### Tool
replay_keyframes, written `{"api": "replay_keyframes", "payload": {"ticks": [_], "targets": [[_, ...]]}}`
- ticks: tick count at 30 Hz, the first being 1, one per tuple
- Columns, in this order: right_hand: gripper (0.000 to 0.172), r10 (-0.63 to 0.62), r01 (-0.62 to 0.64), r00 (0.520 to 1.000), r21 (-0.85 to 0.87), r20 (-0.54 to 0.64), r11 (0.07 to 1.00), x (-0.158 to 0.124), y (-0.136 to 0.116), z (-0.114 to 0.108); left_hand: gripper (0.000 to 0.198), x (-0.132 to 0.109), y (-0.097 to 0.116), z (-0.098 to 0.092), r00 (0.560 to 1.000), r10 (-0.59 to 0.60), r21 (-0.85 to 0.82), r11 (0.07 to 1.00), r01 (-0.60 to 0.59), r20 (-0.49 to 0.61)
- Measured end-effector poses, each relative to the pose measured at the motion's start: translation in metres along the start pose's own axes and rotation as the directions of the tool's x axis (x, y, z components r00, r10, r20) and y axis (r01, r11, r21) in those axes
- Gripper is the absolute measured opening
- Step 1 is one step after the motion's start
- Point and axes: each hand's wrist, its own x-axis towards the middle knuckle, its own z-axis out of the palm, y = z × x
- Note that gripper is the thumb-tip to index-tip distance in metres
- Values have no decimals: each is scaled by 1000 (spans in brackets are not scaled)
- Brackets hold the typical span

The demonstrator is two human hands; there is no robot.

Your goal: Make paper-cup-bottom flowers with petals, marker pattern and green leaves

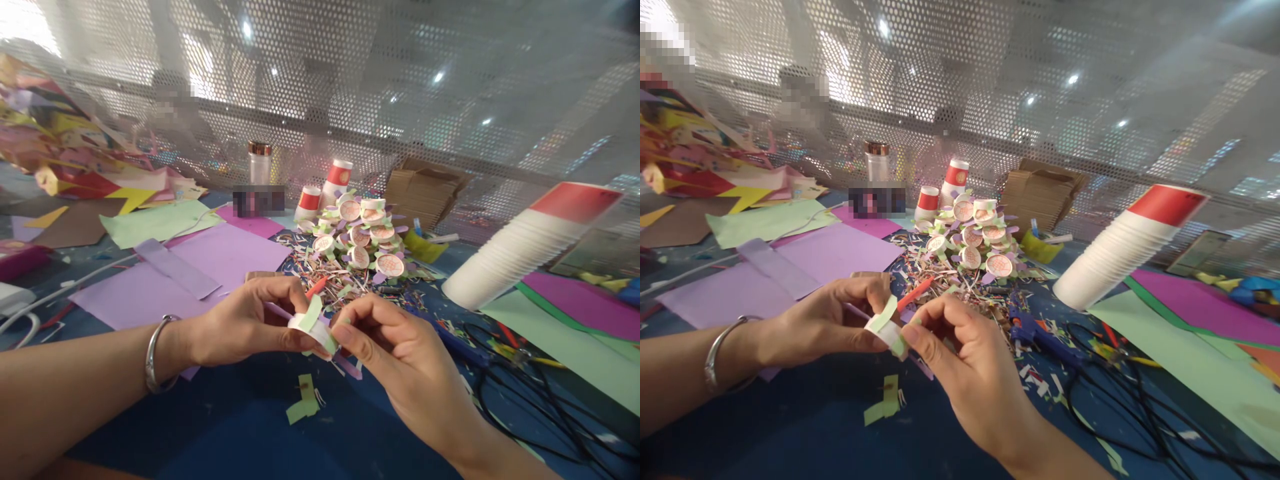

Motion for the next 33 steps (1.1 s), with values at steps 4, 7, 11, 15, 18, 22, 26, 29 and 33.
{"api": "replay_keyframes", "payload": {"ticks": [4,7,11,15,18,22,26,29,33], "targets": [[24,9,-9,1000,7,5,1000,-1,1,0,20,0,-1,0,1000,6,-5,1000,-6,5],[23,16,-16,1000,15,4,1000,-1,2,0,20,0,-1,0,1000,18,9,1000,-18,3],[24,27,-29,999,48,26,998,-1,3,0,20,-1,-1,0,1000,19,28,999,-19,3],[26,64,-69,996,92,59,993,-1,3,-1,21,-2,-2,0,1000,3,6,1000,-3,1],[25,70,-77,995,116,68,990,-1,5,-2,22,-1,-2,-1,1000,3,-12,1000,-3,2],[24,77,-90,993,144,95,986,-1,8,-2,22,1,-2,-1,1000,2,0,1000,-2,3],[22,80,-99,990,177,113,979,0,8,-3,20,-1,-2,-1,1000,-3,-10,1000,3,8],[21,72,-94,990,189,125,977,0,7,-3,19,-2,-2,0,1000,-1,-31,1000,1,8],[18,28,-39,996,129,88,991,0,7,-3,19,-2,-1,2,1000,5,-35,999,-6,-17]]}}
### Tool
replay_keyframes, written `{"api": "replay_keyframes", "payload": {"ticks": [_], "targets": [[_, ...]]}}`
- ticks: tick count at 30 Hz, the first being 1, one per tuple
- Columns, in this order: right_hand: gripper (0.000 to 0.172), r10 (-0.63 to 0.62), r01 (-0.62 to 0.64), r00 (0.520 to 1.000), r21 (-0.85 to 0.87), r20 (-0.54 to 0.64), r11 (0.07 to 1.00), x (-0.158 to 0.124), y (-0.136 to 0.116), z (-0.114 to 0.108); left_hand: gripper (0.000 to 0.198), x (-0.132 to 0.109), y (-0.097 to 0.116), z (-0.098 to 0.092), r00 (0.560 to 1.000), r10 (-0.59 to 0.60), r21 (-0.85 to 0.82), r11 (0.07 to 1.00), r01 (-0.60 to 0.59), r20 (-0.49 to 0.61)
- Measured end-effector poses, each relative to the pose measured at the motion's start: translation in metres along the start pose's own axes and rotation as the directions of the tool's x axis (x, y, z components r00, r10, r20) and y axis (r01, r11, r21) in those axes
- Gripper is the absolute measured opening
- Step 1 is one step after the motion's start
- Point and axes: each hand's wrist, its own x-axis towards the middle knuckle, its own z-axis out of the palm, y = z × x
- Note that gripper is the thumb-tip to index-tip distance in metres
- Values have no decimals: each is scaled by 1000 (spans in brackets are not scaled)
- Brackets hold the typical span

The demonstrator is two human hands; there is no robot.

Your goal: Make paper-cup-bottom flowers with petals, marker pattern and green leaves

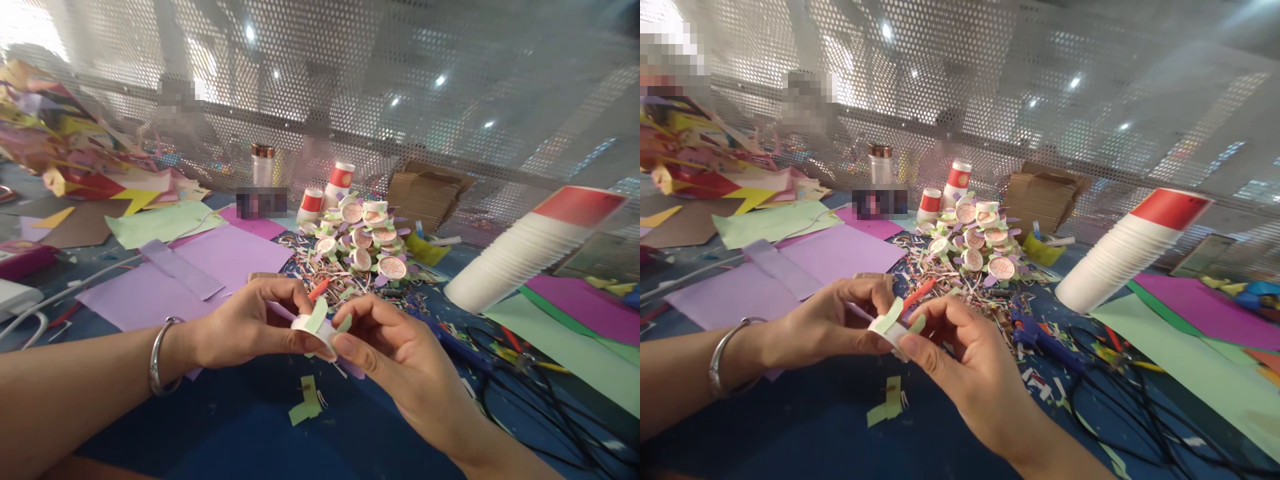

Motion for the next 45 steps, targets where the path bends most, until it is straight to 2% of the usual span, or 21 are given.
{"api": "replay_keyframes", "payload": {"ticks": [3,5,7,9,11,15,20,25,30,35,41,45], "targets": [[16,-204,179,975,-236,-88,955,-2,0,0,20,1,1,1,999,16,53,998,-14,-37],[24,-396,330,916,-447,-59,831,-4,1,0,20,2,1,1,998,14,95,995,-8,-59],[30,-498,423,866,-585,37,692,-5,1,0,21,1,1,1,997,-3,123,992,12,-74],[33,-515,460,849,-642,116,614,-5,0,0,20,0,2,1,997,-15,130,991,25,-74],[33,-517,471,844,-662,146,583,-5,0,-1,18,0,3,2,998,-12,119,993,19,-61],[33,-521,474,840,-670,150,572,-5,1,-1,14,0,3,3,999,-13,32,999,14,-36],[35,-518,484,837,-681,176,550,-4,0,1,13,0,1,1,994,-108,-124,986,108,7],[33,-551,519,810,-683,200,514,-5,0,0,16,-1,1,1,992,-125,-148,981,126,17],[41,-523,480,837,-677,162,558,-4,1,-3,21,0,-1,0,984,-175,-135,976,171,-24],[35,-516,384,857,-664,-2,641,-1,2,-5,26,0,-1,-1,983,-161,-215,967,138,-93],[34,-296,216,949,-455,-110,864,0,4,0,29,1,1,2,979,-134,-265,960,90,-155],[37,-250,197,960,-332,-128,923,0,5,5,30,2,-1,2,979,-122,-247,966,78,-166]]}}
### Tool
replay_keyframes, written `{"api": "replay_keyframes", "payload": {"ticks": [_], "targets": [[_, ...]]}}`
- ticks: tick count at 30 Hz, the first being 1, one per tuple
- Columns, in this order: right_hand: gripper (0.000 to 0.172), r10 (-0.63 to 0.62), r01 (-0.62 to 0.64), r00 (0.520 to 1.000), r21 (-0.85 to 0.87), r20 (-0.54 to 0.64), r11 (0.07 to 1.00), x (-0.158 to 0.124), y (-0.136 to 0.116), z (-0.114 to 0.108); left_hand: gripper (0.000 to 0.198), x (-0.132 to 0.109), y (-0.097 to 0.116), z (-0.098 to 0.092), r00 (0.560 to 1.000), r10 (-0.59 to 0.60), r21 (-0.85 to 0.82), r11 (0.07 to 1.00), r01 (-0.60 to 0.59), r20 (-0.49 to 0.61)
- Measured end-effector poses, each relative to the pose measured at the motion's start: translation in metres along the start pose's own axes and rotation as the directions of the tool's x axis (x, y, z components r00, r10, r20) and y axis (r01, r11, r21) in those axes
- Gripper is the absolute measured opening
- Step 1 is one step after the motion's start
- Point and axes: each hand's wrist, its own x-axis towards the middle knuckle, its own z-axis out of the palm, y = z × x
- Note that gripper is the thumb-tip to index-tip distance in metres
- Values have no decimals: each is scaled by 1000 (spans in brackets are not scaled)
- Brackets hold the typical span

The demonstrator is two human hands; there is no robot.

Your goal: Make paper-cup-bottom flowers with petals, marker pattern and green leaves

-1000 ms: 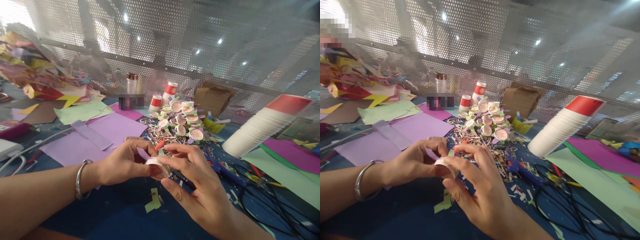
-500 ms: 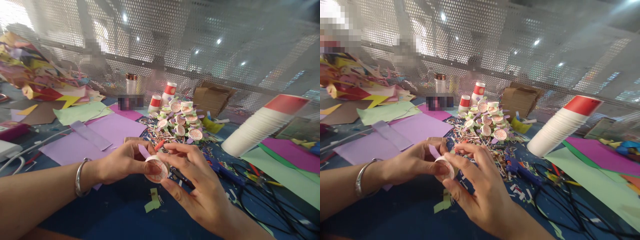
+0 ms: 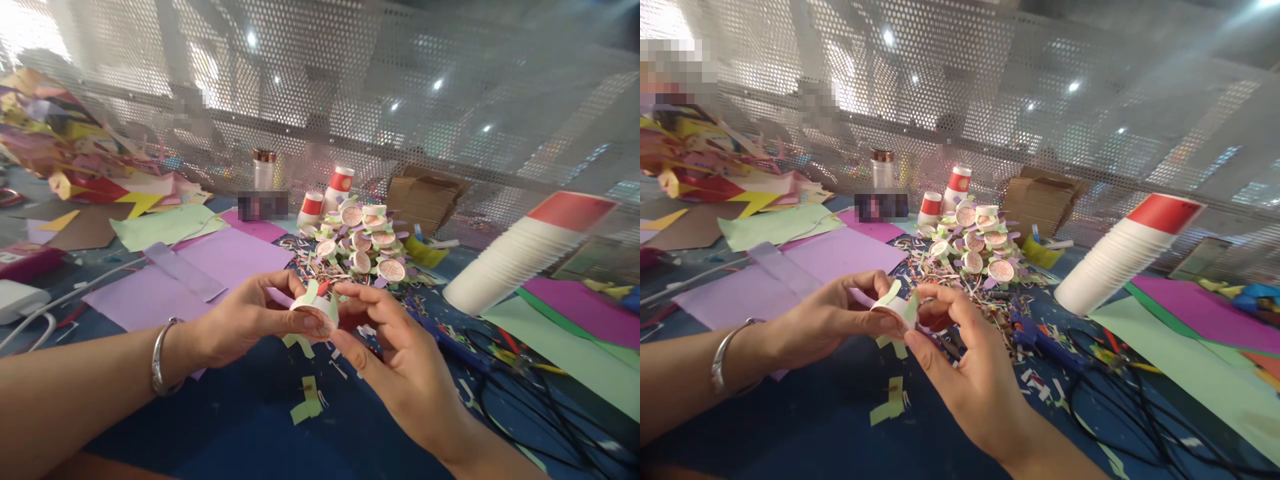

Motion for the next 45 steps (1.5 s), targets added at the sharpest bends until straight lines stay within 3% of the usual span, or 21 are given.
{"api": "replay_keyframes", "payload": {"ticks": [7,9,14,17,24,28,32,36,40,45], "targets": [[39,-13,13,1000,0,-26,1000,-1,1,-4,32,-1,6,-6,993,-93,55,995,89,76],[39,-15,15,1000,7,-9,1000,-1,1,-5,32,0,10,-8,992,-100,94,991,93,83],[40,-22,19,997,36,70,999,-3,2,-3,21,1,15,-10,968,-133,209,974,88,215],[42,-1,-4,995,50,98,999,-3,2,-4,14,0,18,-9,966,-144,299,951,75,214],[23,69,-81,987,74,146,994,2,-2,-9,9,-2,23,-10,961,-153,471,882,28,231],[21,131,-163,969,144,210,976,4,-2,-9,12,-1,19,-10,977,-121,435,900,32,178],[39,195,-247,956,239,221,939,5,-2,-10,19,-2,13,-9,994,-93,279,958,72,64],[50,210,-255,958,249,194,934,6,-3,-9,22,-4,9,-6,997,-77,215,974,77,-6],[44,230,-265,957,211,176,941,7,1,-8,27,-6,8,-3,992,-125,201,971,127,-21],[39,269,-310,944,239,190,920,8,7,-8,32,-5,13,-4,991,-129,350,931,106,43]]}}
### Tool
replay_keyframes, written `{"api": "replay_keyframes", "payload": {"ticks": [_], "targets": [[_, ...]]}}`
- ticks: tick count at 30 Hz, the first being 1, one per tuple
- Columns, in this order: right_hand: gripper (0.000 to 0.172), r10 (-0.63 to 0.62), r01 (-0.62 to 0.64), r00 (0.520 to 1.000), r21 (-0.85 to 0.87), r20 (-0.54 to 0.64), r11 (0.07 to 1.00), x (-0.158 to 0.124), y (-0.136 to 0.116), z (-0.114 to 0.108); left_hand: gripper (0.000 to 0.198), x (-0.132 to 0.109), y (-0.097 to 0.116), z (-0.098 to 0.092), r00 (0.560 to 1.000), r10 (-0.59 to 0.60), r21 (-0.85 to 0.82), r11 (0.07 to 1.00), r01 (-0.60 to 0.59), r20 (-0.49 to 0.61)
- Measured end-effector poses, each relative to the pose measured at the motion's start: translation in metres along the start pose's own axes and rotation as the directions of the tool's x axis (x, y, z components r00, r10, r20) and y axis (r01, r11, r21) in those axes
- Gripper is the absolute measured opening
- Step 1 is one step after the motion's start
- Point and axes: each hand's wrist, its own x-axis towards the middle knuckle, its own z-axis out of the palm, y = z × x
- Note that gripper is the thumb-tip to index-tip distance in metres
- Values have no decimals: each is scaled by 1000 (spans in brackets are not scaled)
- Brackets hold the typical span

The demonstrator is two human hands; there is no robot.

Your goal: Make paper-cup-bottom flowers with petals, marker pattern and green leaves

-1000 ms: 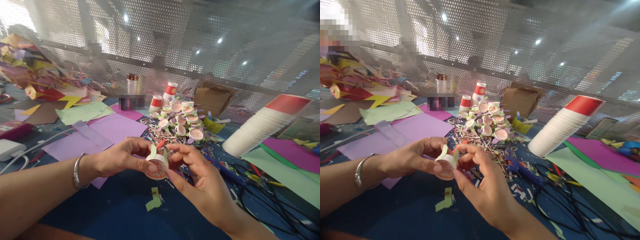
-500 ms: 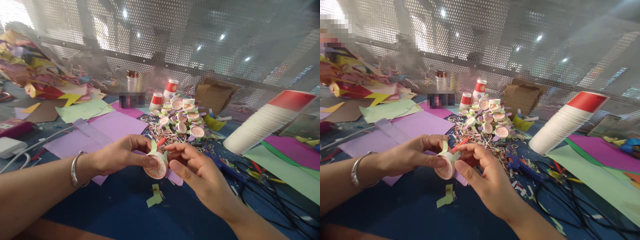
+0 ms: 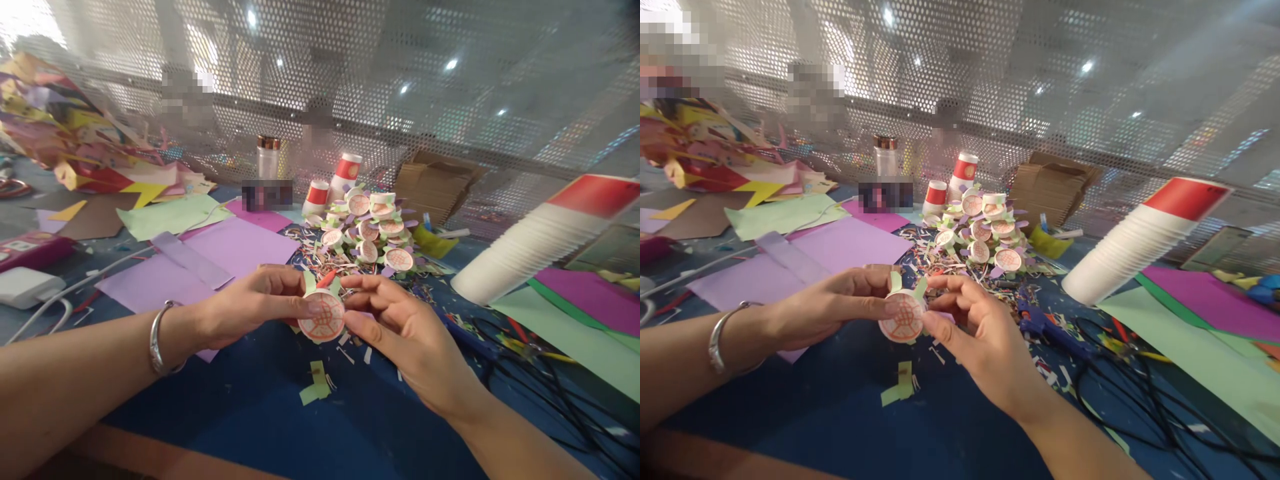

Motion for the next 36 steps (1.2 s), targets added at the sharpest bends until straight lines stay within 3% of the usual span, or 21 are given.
{"api": "replay_keyframes", "payload": {"ticks": [7,16,24,31,36], "targets": [[33,-24,23,999,45,28,999,-1,0,-1,29,-2,11,-10,979,-10,173,985,-26,203],[34,-3,-2,998,73,62,997,-1,0,0,26,-1,3,-4,996,53,243,968,-69,73],[31,13,-16,999,80,45,997,2,1,1,28,1,-6,5,998,-59,-31,998,59,-27],[23,-26,21,999,152,33,988,3,0,0,20,3,-6,4,994,-89,-206,976,73,-65],[28,-24,25,1000,123,-6,992,2,0,2,16,5,-3,4,984,-138,-317,943,97,-110]]}}
